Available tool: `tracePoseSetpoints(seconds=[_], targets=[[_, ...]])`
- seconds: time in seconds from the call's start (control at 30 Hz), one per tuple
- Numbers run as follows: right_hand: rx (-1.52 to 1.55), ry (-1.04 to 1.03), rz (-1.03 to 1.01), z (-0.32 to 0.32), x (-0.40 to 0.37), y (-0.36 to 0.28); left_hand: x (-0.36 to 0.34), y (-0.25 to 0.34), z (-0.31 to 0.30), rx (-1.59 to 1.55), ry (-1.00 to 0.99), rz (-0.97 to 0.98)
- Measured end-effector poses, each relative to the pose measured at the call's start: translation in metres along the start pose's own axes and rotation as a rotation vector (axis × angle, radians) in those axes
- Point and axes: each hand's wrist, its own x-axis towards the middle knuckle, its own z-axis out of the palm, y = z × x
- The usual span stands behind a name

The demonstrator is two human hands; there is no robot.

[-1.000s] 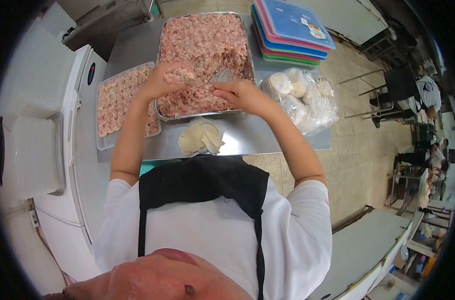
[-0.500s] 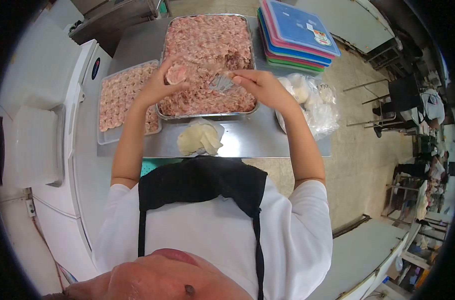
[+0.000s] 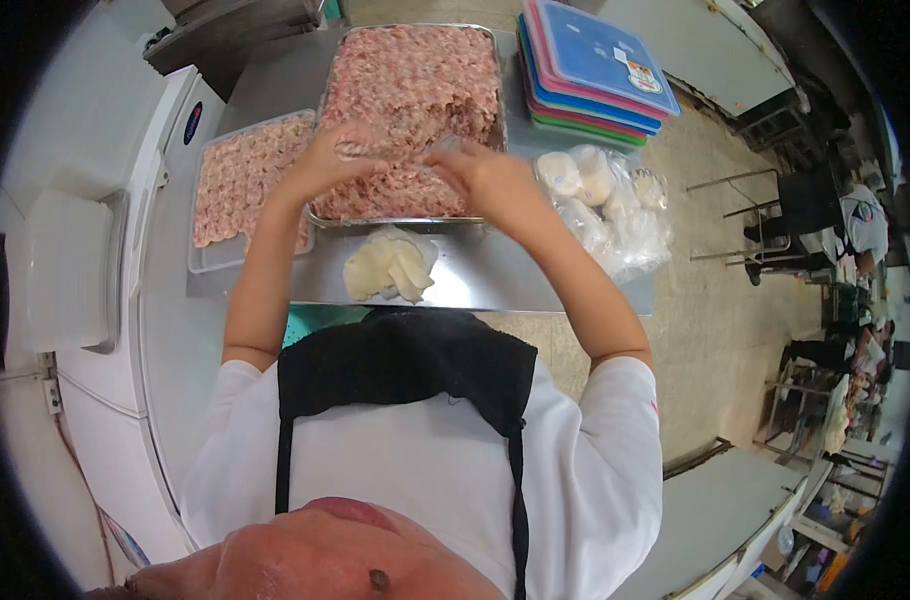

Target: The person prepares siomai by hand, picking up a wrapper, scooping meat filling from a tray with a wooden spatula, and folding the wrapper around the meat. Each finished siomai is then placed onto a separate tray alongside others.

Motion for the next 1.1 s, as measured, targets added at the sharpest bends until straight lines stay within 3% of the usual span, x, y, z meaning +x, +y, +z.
tracePoseSetpoints(seconds=[0.03, 0.17, 0.23, 0.37, 0.47, 0.57, 0.7, 0.8, 0.83, 0.93, 1.03, 1.1], targets=[[0.026, 0.007, -0.004, -0.009, 0.002, 0.007, 0.000, 0.015, -0.003, 0.010, -0.054, -0.078], [0.383, 0.001, 0.033, -0.036, -0.002, 0.031, -0.003, 0.006, 0.006, -0.131, 0.127, 0.140], [0.371, -0.078, -0.002, -0.035, -0.007, 0.029, -0.007, 0.025, 0.007, -0.076, 0.225, 0.263], [0.409, -0.183, -0.046, -0.001, -0.008, 0.025, -0.009, 0.026, 0.008, -0.065, 0.088, 0.124], [0.132, -0.057, -0.074, -0.031, 0.000, 0.025, -0.009, 0.012, 0.013, -0.072, 0.120, 0.055], [0.178, 0.054, -0.114, -0.026, -0.004, 0.007, -0.010, 0.006, 0.014, -0.115, 0.132, 0.071], [0.171, -0.119, -0.067, -0.001, 0.002, 0.017, -0.017, -0.029, 0.011, -0.059, 0.075, -0.049], [0.479, -0.072, 0.066, 0.008, 0.002, 0.033, -0.058, -0.021, -0.021, -0.070, 0.139, -0.161], [0.468, 0.074, 0.040, 0.020, -0.003, 0.041, -0.072, -0.016, -0.031, -0.089, 0.168, -0.184], [0.568, -0.024, 0.395, 0.031, -0.018, 0.054, -0.129, -0.070, -0.071, -0.284, 0.282, -0.483], [0.738, -0.094, 0.558, 0.038, -0.028, 0.058, -0.183, -0.120, -0.086, 0.277, 0.574, -0.385], [0.761, -0.068, 0.556, 0.049, -0.030, 0.061, -0.198, -0.132, -0.095, 0.433, 0.480, -0.534]])
